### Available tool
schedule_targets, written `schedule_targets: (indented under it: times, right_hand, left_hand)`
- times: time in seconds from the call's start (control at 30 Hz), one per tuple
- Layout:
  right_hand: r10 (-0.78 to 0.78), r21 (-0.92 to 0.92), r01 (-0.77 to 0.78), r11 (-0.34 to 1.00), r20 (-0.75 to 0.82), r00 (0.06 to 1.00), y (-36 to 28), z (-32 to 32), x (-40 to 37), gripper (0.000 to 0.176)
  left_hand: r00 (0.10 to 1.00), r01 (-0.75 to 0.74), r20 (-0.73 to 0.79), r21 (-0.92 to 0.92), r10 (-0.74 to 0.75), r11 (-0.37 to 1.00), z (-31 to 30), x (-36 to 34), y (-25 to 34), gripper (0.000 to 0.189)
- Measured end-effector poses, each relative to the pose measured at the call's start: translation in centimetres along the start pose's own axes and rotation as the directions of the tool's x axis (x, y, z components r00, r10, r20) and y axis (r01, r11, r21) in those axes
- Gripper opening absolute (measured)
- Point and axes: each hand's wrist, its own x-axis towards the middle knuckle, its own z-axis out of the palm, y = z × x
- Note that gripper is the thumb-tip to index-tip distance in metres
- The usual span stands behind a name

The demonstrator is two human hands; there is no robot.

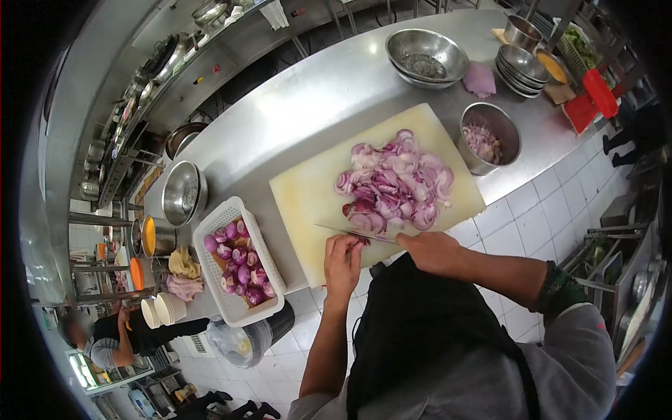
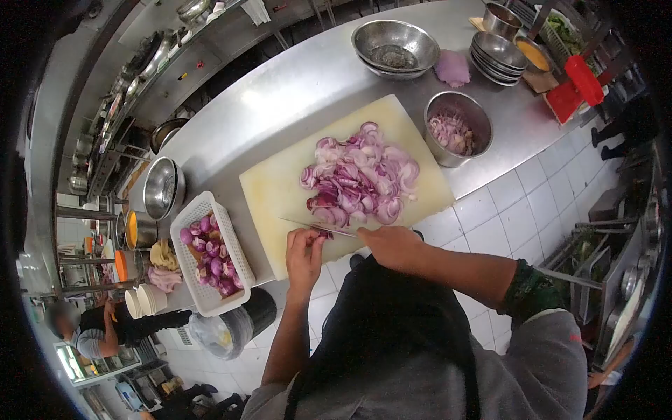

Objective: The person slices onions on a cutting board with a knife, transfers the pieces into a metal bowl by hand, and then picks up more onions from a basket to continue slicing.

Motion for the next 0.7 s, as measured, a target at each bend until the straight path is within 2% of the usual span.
schedule_targets:
  times: [0.07, 0.17, 0.3, 0.37, 0.47, 0.57, 0.67, 0.7]
  right_hand:
    - [-0.046, 0.002, 0.046, 0.999, -0.006, 0.999, -0.3, -0.7, 0.2, 0.037]
    - [0.046, 0.006, -0.046, 0.999, 0.083, 0.996, -2.0, -2.9, -2.3, 0.036]
    - [0.047, 0.010, -0.047, 0.999, 0.017, 0.999, 0.0, 0.6, -0.6, 0.034]
    - [0.017, 0.013, -0.018, 1.000, 0.027, 0.999, 0.2, 0.3, 0.6, 0.033]
    - [0.041, 0.011, -0.043, 0.999, 0.096, 0.995, -2.2, -3.1, -1.5, 0.032]
    - [0.093, -0.012, -0.092, 0.996, 0.121, 0.988, -2.1, -2.4, -2.5, 0.032]
    - [0.024, 0.050, -0.023, 0.998, -0.010, 1.000, -0.6, 0.3, -0.5, 0.033]
    - [0.025, 0.023, -0.025, 0.999, 0.016, 1.000, -0.5, 0.1, -0.1, 0.033]
  left_hand:
    - [1.000, 0.028, 0.006, -0.021, -0.028, 0.999, 0.0, -0.1, 0.1, 0.013]
    - [0.998, 0.051, 0.026, -0.010, -0.051, 0.999, -0.2, -0.2, -0.1, 0.014]
    - [1.000, 0.020, 0.006, 0.008, -0.020, 1.000, -0.4, 0.2, 0.5, 0.012]
    - [1.000, 0.029, 0.002, 0.022, -0.029, 0.999, -0.4, 0.0, 0.3, 0.011]
    - [1.000, 0.030, -0.006, 0.008, -0.030, 1.000, -0.2, -0.1, -0.3, 0.009]
    - [0.999, 0.034, -0.010, -0.004, -0.034, 0.999, -0.3, -0.1, -0.3, 0.009]
    - [1.000, 0.025, -0.019, 0.001, -0.025, 1.000, -0.3, -0.2, -0.2, 0.008]
    - [1.000, 0.014, -0.027, 0.007, -0.014, 1.000, -0.3, -0.1, -0.2, 0.008]
